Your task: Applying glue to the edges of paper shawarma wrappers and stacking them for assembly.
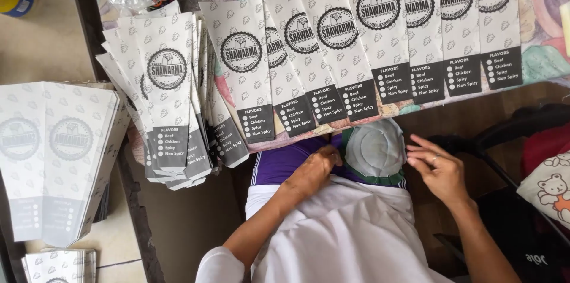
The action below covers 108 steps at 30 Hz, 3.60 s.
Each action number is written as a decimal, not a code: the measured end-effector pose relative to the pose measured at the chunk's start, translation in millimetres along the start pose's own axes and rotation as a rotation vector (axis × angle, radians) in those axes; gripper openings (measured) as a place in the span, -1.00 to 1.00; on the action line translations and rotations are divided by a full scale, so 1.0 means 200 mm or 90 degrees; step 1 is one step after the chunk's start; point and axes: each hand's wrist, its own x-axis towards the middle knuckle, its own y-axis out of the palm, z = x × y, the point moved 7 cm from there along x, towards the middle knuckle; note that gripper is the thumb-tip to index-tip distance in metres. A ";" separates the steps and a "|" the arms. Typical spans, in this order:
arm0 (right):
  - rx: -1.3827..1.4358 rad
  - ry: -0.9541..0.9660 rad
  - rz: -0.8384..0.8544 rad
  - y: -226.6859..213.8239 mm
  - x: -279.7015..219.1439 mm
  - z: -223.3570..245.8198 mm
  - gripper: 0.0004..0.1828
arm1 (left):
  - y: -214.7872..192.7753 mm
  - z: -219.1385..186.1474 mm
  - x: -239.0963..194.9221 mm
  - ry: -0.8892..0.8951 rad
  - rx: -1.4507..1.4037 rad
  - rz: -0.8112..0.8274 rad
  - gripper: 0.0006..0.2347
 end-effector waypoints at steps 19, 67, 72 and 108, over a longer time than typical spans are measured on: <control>-0.468 0.295 0.114 -0.24 1.03 0.24 -0.06 | -0.98 -0.07 0.15 -0.370 0.619 -0.308 -0.23; 0.037 0.094 0.061 0.42 1.21 0.57 0.00 | -1.01 -0.25 0.23 -0.318 -0.187 -0.440 -0.28; 0.012 0.042 0.074 0.48 1.27 0.53 -0.24 | -1.01 -0.24 0.17 -0.320 -0.211 -0.448 -0.27; -0.394 -0.206 0.302 0.47 1.23 1.40 -0.52 | -0.83 -0.12 0.40 -0.095 -0.907 -0.627 -0.42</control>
